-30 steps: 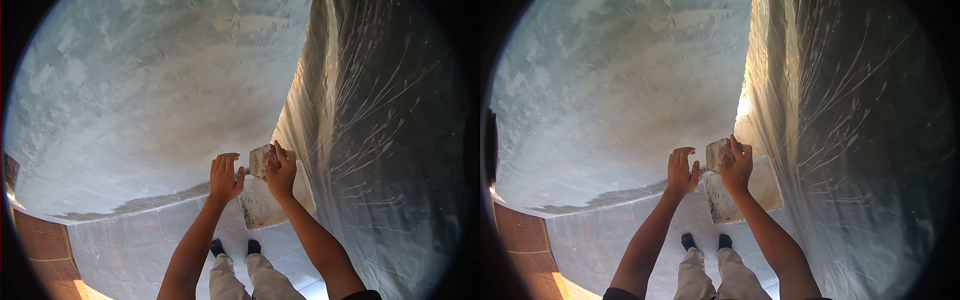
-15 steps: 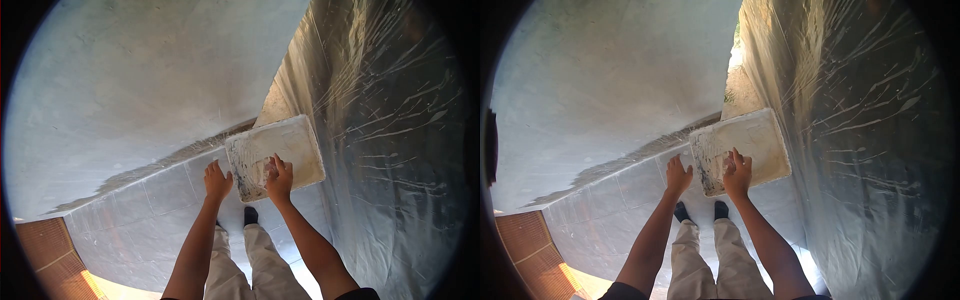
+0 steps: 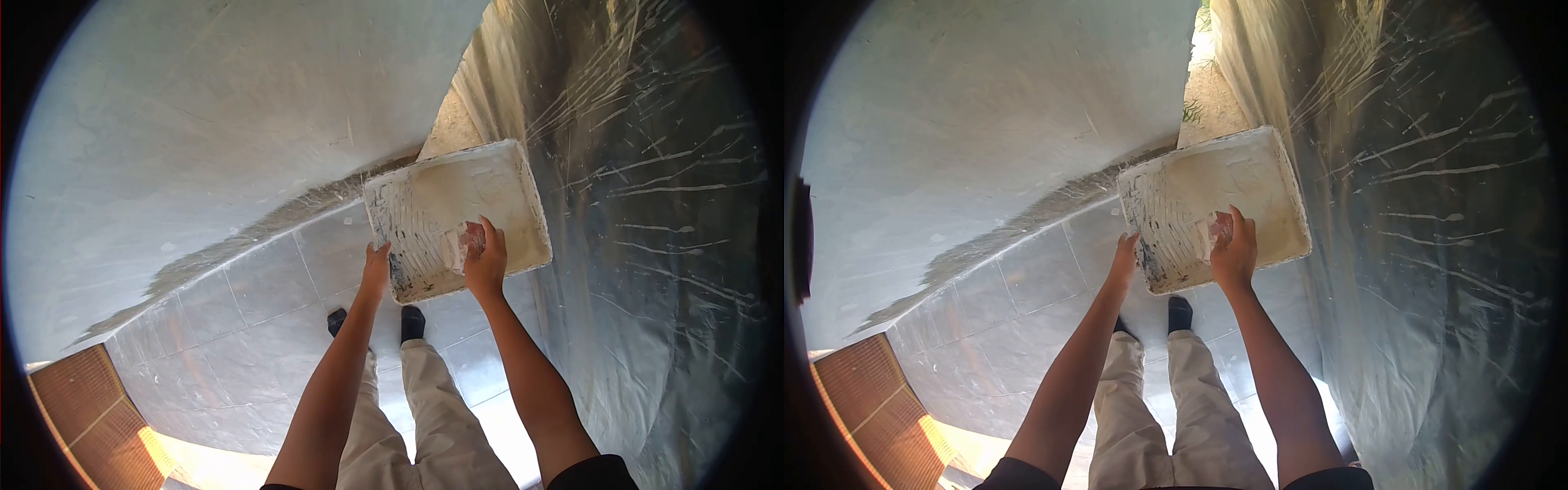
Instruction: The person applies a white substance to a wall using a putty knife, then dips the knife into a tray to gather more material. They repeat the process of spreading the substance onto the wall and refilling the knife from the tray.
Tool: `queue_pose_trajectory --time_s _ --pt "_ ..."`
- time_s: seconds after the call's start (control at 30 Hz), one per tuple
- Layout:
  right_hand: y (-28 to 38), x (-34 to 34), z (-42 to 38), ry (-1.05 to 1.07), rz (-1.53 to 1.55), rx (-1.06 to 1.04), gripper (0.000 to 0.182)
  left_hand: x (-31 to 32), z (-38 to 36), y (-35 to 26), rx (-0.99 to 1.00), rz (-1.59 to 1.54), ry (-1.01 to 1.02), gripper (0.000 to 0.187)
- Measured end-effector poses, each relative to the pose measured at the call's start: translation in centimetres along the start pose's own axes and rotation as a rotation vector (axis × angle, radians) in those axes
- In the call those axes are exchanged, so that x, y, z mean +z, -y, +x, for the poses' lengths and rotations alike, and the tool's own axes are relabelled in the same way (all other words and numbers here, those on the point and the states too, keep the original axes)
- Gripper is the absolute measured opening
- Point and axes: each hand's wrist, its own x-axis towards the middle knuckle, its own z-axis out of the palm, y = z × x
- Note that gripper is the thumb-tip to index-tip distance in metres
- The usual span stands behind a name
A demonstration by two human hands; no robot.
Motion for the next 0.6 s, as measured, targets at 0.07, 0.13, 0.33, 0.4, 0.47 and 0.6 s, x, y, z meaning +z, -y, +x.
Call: queue_pose_trajectory --time_s 0.07,0.13,0.33,0.4,0.47,0.6 --pt "-0.1 0.2 1.2 0.003 0.001 -0.038 0.055 -0.4 1.2 0.9 -0.01 -0.03 0.018 0.084" --pt "-0.1 0.3 2.3 -0.011 -0.054 -0.115 0.049 -0.6 1.3 1.4 -0.025 -0.062 0.039 0.082" --pt "-1.0 0.5 3.1 0.086 -0.147 -0.128 0.045 -0.6 0.0 2.2 0.007 -0.085 0.099 0.07" --pt "-0.9 0.5 2.7 0.098 -0.158 -0.124 0.045 -0.8 0.2 3.0 -0.001 -0.023 0.09 0.067" --pt "-1.0 0.7 2.5 0.107 -0.167 -0.122 0.045 -0.6 0.0 3.4 0.016 -0.048 0.075 0.07" --pt "-1.1 1.4 3.3 0.062 -0.196 -0.13 0.044 -0.5 0.0 3.7 0.03 -0.053 0.048 0.075"
